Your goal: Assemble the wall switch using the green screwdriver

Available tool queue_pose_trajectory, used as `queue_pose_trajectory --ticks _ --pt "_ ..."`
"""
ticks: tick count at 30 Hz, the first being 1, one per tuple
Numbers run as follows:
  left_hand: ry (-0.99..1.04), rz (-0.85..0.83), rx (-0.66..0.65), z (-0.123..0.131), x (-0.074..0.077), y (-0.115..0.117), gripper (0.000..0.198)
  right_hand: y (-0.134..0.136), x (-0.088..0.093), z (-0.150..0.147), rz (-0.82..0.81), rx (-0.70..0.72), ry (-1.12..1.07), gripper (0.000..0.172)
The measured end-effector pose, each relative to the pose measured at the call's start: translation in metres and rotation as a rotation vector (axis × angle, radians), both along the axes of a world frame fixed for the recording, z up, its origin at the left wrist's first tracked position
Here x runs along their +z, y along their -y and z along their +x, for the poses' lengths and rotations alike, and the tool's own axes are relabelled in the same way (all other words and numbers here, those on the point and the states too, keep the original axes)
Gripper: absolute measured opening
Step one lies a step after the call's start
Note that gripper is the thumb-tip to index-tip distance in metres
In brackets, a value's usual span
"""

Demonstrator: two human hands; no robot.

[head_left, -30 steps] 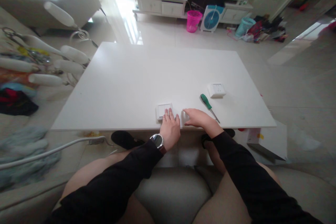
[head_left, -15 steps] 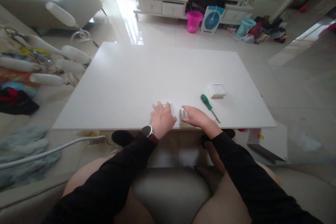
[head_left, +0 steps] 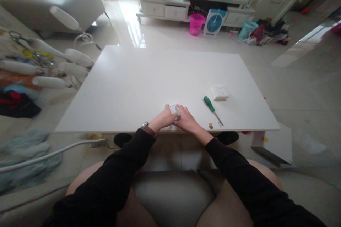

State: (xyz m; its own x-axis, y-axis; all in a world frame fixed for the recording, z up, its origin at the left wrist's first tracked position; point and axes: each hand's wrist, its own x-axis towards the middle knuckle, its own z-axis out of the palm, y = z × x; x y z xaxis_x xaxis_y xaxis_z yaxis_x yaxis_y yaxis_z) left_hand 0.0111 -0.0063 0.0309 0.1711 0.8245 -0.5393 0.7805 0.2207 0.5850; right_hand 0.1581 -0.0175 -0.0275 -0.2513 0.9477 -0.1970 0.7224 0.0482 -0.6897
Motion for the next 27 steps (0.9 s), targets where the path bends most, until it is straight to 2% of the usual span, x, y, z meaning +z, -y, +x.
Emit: queue_pose_trajectory --ticks 4,9,15,19,23,27 --pt "0.106 0.067 0.026 0.008 -0.004 0.008 0.072 -0.001 0.001 0.005 0.056 -0.111 0.065 0.081" --pt "0.207 0.189 0.101 0.025 0.005 0.018 0.074 -0.007 0.011 0.02 0.149 -0.25 0.099 0.072" --pt "0.411 0.269 0.102 0.04 0.008 0.025 0.07 -0.014 0.031 0.042 0.198 -0.367 0.13 0.076" --pt "0.523 0.311 0.071 0.043 0.011 0.026 0.068 -0.016 0.036 0.051 0.201 -0.455 0.121 0.076" --pt "0.525 0.269 0.042 0.045 0.016 0.023 0.069 -0.021 0.039 0.064 0.202 -0.46 0.142 0.082" --pt "0.46 0.283 0.043 0.048 0.018 0.022 0.066 -0.028 0.046 0.093 0.226 -0.471 0.252 0.086"
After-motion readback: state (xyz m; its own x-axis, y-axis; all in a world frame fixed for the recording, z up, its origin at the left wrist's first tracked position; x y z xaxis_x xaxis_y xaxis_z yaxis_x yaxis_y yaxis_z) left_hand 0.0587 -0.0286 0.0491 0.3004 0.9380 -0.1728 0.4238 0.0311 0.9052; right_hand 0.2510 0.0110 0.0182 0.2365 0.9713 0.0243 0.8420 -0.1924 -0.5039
